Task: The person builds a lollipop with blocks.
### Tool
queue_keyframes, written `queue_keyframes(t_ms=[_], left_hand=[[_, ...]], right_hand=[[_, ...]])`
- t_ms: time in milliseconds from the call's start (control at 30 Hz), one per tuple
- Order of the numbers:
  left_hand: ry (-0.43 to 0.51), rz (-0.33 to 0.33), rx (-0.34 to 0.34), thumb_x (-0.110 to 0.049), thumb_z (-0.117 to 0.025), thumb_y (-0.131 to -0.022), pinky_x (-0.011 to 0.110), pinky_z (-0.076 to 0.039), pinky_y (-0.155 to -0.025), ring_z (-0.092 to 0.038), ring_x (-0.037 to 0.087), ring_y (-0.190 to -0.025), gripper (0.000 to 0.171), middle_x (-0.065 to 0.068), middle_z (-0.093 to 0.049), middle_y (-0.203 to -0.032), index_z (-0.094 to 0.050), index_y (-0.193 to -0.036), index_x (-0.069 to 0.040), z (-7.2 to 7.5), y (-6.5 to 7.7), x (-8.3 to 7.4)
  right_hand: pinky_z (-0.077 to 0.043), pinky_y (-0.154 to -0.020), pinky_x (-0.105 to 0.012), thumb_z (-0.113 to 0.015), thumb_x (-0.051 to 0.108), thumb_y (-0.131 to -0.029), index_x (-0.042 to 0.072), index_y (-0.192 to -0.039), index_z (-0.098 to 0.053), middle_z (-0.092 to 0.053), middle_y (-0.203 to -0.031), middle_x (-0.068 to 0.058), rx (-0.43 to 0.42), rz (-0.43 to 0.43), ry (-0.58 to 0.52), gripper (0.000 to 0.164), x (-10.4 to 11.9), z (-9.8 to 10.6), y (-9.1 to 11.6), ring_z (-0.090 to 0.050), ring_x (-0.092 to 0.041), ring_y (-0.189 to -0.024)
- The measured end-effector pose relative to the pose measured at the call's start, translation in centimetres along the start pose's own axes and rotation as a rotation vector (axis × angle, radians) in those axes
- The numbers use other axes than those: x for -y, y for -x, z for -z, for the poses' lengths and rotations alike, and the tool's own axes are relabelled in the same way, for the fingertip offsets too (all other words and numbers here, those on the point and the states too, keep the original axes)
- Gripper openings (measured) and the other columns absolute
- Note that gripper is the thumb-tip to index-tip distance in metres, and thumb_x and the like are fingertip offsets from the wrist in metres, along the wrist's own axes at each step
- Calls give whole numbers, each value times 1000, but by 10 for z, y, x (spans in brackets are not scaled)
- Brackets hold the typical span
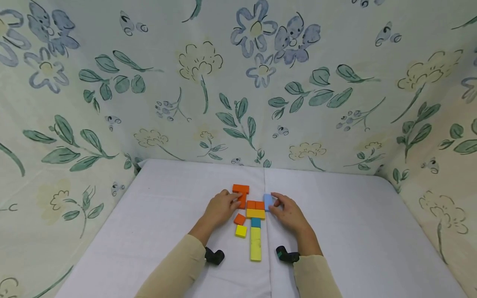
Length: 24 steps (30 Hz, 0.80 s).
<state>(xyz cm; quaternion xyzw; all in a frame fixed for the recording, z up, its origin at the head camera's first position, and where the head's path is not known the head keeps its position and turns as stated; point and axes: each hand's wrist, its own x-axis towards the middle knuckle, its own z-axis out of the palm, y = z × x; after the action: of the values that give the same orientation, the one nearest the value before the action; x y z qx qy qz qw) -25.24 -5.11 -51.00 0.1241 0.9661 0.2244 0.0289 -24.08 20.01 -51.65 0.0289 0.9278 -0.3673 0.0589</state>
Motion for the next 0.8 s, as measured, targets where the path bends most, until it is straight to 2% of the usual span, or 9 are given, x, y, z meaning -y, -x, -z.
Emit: queue_keyframes(t_ms=[533, 800], left_hand=[[-56, -9, -10, -42, -63, -101, 25, -41, -70, -48, 14, -79, 42, 1, -57, -98, -63, -142, -30, -1, 3, -4], [-29, -24, -15, -41, -63, -101, 26, -41, -69, -49, 15, -77, 42, 1, -57, -97, -62, -142, -29, -1, 5, -3]], right_hand=[[-43, -84, -38, -69, 30, -97, 20, -149, -52, -59, -106, -3, -8, -1, 18, 55, -1, -2, -1, -50, -21, -98], [-42, -82, -37, -69, 29, -97, 20, -149, -53, -59, -106, -3, -9, 2, 17, 55, 0, -1, 0, -50, -20, -94]])
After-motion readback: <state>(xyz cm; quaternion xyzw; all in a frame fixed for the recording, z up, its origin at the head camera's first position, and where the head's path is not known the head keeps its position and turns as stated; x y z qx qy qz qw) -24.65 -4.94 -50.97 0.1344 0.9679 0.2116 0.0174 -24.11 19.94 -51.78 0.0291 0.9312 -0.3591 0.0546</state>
